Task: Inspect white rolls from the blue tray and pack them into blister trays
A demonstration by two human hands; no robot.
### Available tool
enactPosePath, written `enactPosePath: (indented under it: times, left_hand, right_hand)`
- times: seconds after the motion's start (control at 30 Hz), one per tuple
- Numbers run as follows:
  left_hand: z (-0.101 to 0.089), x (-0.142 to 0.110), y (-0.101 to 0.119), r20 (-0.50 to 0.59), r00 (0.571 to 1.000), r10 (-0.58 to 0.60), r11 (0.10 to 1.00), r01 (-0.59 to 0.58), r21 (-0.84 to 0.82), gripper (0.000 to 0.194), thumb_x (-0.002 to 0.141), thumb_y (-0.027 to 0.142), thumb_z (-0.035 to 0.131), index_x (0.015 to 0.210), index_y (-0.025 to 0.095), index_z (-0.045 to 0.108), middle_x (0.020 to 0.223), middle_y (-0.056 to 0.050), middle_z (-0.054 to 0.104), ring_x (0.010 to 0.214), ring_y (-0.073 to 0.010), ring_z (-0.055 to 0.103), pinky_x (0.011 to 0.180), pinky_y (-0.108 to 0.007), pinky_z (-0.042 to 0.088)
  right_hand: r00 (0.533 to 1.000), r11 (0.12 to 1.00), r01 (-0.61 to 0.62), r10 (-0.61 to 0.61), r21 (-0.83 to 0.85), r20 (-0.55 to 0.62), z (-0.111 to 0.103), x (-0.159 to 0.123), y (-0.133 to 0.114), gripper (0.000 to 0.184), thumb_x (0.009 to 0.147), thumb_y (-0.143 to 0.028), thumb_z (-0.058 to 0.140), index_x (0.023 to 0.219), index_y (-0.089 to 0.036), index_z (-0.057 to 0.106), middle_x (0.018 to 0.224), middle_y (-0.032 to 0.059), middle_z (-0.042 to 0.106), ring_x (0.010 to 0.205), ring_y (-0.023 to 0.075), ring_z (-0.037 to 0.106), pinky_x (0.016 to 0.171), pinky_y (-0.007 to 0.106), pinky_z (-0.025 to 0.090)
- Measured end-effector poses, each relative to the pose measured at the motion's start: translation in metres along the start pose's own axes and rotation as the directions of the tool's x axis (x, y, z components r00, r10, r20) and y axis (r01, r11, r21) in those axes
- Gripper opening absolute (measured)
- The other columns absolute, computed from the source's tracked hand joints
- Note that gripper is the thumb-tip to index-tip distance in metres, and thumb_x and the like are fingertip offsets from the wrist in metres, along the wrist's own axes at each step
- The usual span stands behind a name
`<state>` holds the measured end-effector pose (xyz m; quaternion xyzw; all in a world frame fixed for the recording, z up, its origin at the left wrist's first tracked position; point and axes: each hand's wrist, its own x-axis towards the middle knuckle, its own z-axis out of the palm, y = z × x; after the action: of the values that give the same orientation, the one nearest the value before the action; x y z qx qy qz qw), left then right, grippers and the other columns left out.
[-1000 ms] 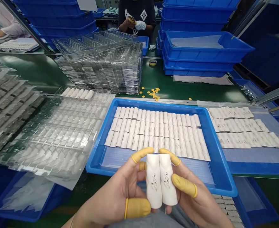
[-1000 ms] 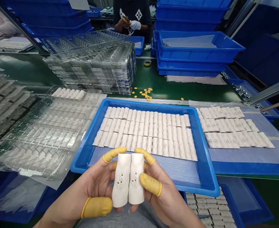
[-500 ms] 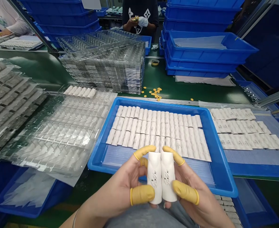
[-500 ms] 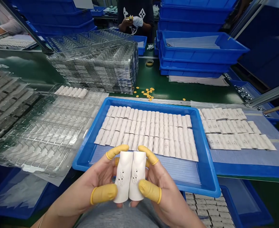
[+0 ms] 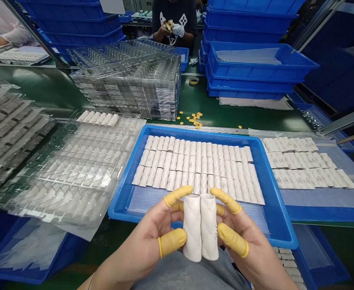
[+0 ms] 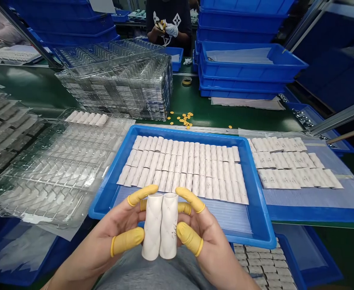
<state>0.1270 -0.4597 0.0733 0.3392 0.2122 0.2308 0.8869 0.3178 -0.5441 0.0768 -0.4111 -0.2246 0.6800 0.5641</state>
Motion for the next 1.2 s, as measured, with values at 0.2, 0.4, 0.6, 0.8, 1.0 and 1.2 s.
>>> enactPosePath:
  times: [0.2,0.4,0.6,0.8,1.0,1.2]
  left_hand:
    - [0.0026,0.0006,-0.0029,-0.018,0.999,-0.034,0.998,0.035,0.048,0.069,0.078,0.026,0.083,0.14,0.039,0.054,0.119,-0.007,0.064,0.084,-0.0182,0.068,0.092,-0.043,0.05]
    - [0.0038,-0.001,-0.0014,-0.004,0.999,-0.032,0.999,0.032,0.018,0.068,0.081,0.026,0.081,0.141,0.039,0.052,0.127,-0.009,0.063,0.093,-0.0217,0.069,0.092,-0.043,0.05]
    - [0.0043,-0.0017,0.0014,-0.029,0.999,-0.028,0.999,0.029,0.032,0.068,0.083,0.028,0.079,0.144,0.037,0.049,0.135,-0.01,0.061,0.127,-0.0318,0.055,0.1,-0.046,0.047]
    - [0.0062,-0.0021,0.0023,-0.047,0.999,-0.023,0.999,0.025,0.037,0.065,0.083,0.027,0.078,0.141,0.034,0.05,0.131,-0.01,0.063,0.125,-0.0312,0.057,0.101,-0.046,0.046]
    - [0.0042,-0.0024,-0.0013,-0.032,0.999,-0.02,1.0,0.021,0.019,0.064,0.085,0.026,0.077,0.142,0.034,0.05,0.135,-0.011,0.062,0.126,-0.0313,0.057,0.097,-0.043,0.049]
    - [0.002,-0.001,-0.0042,-0.019,1.0,-0.013,1.0,0.013,-0.006,0.057,0.086,0.022,0.075,0.138,0.036,0.057,0.13,-0.009,0.065,0.119,-0.0269,0.059,0.091,-0.037,0.051]
  right_hand:
    - [0.999,1.0,0.018,-0.017,-0.019,0.038,0.0041,0.0011,0.0025,0.057,0.085,-0.038,0.081,0.135,-0.048,0.055,0.117,0.0038,0.066,0.102,0.026,0.066,0.07,0.035,0.057]
    - [0.999,0.999,0.034,-0.034,-0.032,0.015,0.0016,-0.0012,0.0058,0.052,0.088,-0.037,0.079,0.134,-0.047,0.058,0.113,0.0017,0.065,0.106,0.0234,0.062,0.083,0.036,0.054]
    - [0.997,0.997,0.058,-0.056,-0.045,0.046,0.0006,-0.0019,0.0045,0.048,0.09,-0.039,0.075,0.135,-0.045,0.058,0.116,0.0018,0.068,0.107,0.0226,0.062,0.09,0.038,0.052]
    - [0.998,0.999,0.034,-0.033,-0.025,0.045,-0.0028,-0.0012,0.0037,0.046,0.094,-0.039,0.07,0.136,-0.047,0.055,0.119,0.0026,0.069,0.108,0.0246,0.064,0.088,0.04,0.052]
    - [0.996,0.998,0.057,-0.056,-0.017,0.069,-0.0023,-0.0021,0.0057,0.043,0.095,-0.038,0.069,0.134,-0.047,0.057,0.122,0.0031,0.069,0.117,0.0268,0.061,0.095,0.044,0.05]
    - [0.995,0.994,0.1,-0.099,-0.051,0.022,-0.0016,0.0007,0.0061,0.052,0.086,-0.038,0.08,0.133,-0.046,0.059,0.124,0.004,0.066,0.115,0.0262,0.06,0.088,0.039,0.053]
